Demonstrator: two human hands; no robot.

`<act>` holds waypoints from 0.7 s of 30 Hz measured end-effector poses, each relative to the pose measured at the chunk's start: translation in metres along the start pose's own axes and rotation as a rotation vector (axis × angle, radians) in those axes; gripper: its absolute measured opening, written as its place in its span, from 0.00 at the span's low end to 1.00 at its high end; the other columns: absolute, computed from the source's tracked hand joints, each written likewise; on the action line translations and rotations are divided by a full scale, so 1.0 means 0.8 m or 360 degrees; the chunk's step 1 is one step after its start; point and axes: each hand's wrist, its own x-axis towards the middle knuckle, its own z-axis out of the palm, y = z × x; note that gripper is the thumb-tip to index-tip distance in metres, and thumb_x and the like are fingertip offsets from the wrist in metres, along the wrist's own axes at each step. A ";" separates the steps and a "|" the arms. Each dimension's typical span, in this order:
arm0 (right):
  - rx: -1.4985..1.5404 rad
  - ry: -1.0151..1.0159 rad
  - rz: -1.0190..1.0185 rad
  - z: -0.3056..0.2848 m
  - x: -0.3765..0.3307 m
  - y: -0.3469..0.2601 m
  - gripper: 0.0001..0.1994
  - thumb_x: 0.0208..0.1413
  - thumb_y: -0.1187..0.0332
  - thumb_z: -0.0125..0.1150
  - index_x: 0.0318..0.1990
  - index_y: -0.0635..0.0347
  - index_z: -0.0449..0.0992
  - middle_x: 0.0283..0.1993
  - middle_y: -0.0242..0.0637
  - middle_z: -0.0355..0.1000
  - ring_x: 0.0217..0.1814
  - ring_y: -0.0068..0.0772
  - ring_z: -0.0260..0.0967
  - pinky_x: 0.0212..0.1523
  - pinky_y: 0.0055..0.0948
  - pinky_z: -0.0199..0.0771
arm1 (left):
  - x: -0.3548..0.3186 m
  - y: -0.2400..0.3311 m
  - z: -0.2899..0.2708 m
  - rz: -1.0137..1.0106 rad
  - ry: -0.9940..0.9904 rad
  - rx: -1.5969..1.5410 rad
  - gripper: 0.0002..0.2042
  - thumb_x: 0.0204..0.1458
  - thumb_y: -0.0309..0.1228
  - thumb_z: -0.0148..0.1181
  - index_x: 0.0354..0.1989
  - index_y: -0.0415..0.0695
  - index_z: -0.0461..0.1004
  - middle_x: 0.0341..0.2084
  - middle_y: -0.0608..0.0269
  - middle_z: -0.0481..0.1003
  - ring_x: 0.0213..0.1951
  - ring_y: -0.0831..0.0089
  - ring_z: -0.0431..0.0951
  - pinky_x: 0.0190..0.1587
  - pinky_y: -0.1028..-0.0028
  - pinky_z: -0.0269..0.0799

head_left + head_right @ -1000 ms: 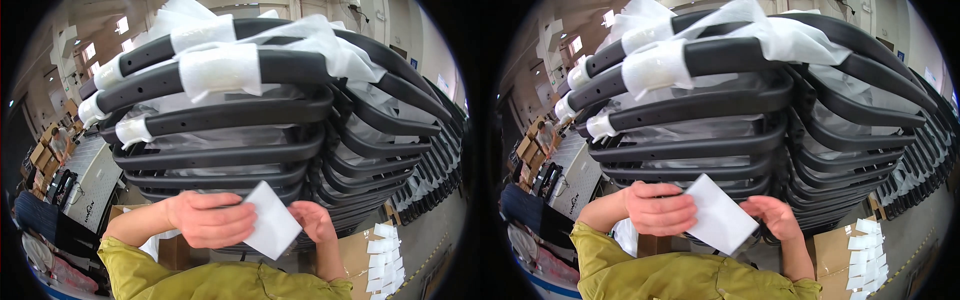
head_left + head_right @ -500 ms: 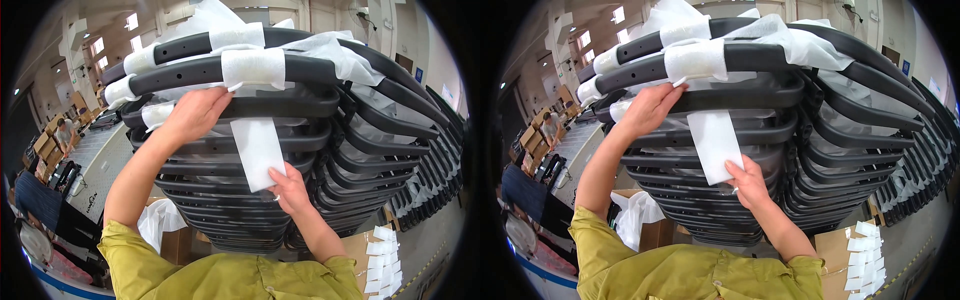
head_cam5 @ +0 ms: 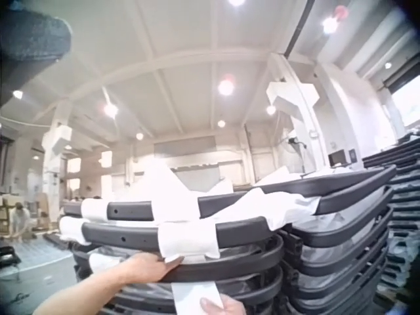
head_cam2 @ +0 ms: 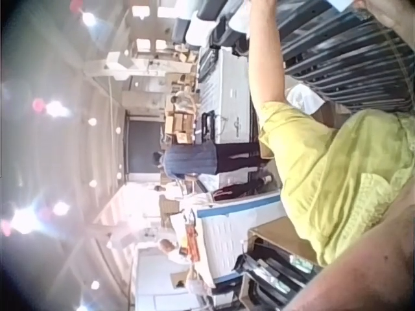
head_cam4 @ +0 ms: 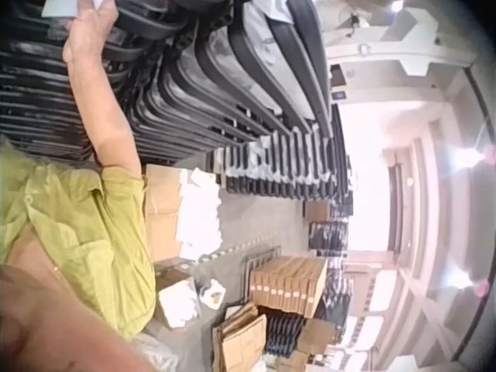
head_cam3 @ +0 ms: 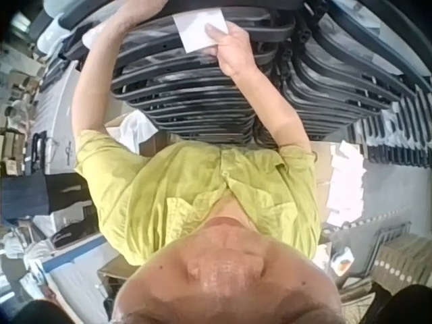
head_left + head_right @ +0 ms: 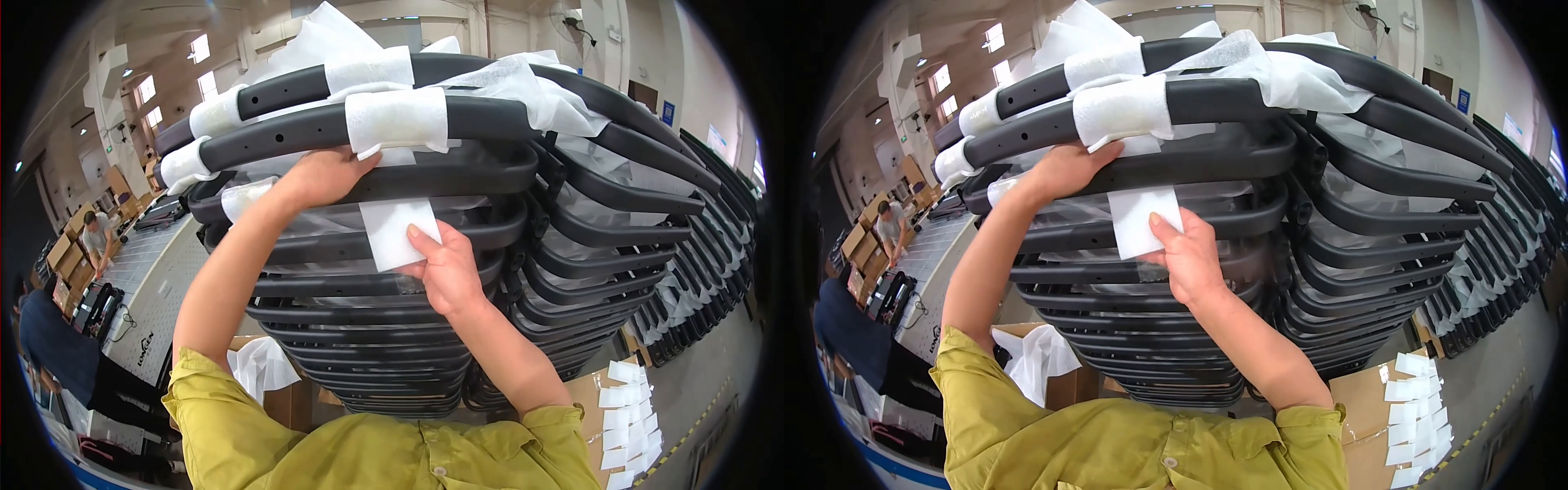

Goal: Wrapping protective foam padding around the metal frames of office chairs on a factory floor.

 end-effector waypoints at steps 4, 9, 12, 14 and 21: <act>-0.0017 -0.0154 0.0064 0.000 -0.011 0.012 0.11 0.47 0.77 0.52 0.40 0.69 0.65 0.37 0.41 0.68 0.36 0.32 0.69 0.35 0.28 0.73 | -0.022 -0.029 0.040 0.0515 0.0772 -0.0133 0.08 0.48 0.29 0.51 0.33 0.38 0.71 0.25 0.49 0.72 0.30 0.53 0.71 0.33 0.69 0.65; -0.0072 -0.0104 0.0107 0.011 0.002 0.015 0.10 0.47 0.77 0.52 0.39 0.70 0.65 0.35 0.43 0.69 0.34 0.32 0.70 0.32 0.27 0.73 | -0.001 -0.044 0.062 0.0962 0.1388 0.0212 0.03 0.44 0.24 0.54 0.25 0.37 0.68 0.21 0.53 0.69 0.25 0.57 0.69 0.29 0.69 0.63; -0.0160 -0.0022 0.0041 0.018 0.006 0.003 0.09 0.49 0.77 0.50 0.38 0.70 0.65 0.34 0.44 0.69 0.32 0.32 0.70 0.30 0.26 0.73 | 0.002 -0.054 0.060 0.1309 0.1591 0.0420 0.03 0.42 0.23 0.54 0.26 0.39 0.67 0.22 0.57 0.70 0.25 0.61 0.69 0.29 0.69 0.63; -0.0203 -0.0011 0.0028 0.019 0.015 -0.004 0.08 0.50 0.76 0.48 0.38 0.70 0.65 0.34 0.44 0.69 0.30 0.32 0.70 0.29 0.25 0.74 | 0.000 -0.055 0.058 0.1569 0.1601 0.0480 0.08 0.36 0.23 0.55 0.27 0.42 0.66 0.24 0.63 0.69 0.27 0.68 0.69 0.34 0.71 0.63; -0.0252 -0.0004 0.0066 0.024 0.033 -0.015 0.08 0.51 0.75 0.47 0.37 0.70 0.66 0.32 0.43 0.69 0.27 0.32 0.70 0.27 0.26 0.74 | -0.005 -0.055 0.049 0.1946 0.1172 0.0742 0.12 0.31 0.26 0.53 0.29 0.42 0.67 0.27 0.61 0.69 0.31 0.69 0.70 0.38 0.70 0.64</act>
